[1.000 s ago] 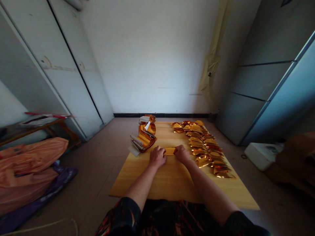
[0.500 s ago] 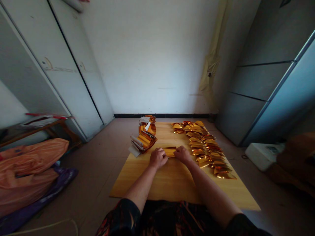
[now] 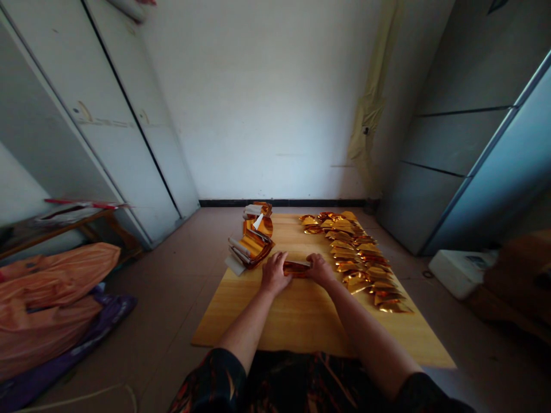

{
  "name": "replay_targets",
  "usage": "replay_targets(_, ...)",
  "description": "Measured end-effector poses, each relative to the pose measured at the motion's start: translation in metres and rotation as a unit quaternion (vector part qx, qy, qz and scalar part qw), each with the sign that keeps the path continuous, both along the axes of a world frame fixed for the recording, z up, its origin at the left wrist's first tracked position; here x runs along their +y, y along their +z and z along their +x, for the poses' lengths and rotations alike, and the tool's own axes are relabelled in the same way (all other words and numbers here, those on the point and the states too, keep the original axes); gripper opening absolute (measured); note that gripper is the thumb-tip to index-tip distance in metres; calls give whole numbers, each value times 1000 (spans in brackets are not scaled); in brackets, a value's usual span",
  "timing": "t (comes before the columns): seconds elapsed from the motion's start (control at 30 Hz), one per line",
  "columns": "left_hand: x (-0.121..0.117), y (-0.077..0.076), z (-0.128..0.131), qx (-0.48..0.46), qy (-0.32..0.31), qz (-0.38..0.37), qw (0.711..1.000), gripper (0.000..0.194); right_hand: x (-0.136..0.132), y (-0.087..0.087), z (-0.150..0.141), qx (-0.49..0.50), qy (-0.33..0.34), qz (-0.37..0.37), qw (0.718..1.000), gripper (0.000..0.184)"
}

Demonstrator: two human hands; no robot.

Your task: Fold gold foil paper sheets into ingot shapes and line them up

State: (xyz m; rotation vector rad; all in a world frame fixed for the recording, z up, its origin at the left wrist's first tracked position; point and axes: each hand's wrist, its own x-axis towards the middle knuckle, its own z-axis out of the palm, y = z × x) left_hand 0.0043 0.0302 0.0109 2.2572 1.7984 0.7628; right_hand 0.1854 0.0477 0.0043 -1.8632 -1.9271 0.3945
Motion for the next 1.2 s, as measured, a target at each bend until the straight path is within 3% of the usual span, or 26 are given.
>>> replay_targets(0.23, -1, 0, -1, -3, -20, 33, 999, 42, -3, 4, -1, -28, 8, -5, 1000, 24)
replay_targets(0.4, -3, 1, -1, 10, -26, 19, 999, 43, -8, 11, -1, -45, 30, -14, 998, 13)
replay_targets(0.63, 2, -6, -5, -10, -76, -7, 997, 25, -21, 16, 7, -73, 98, 29, 992, 22)
replay_targets(0.97, 1, -10, -12, 12, -136, -11, 991, 30, -40, 18, 12, -203, 159, 34, 966, 26)
replay_targets(1.2, -1, -12, -23, 44, -179, 22, 983, 32, -48, 25, 12, -202, 156, 27, 966, 25)
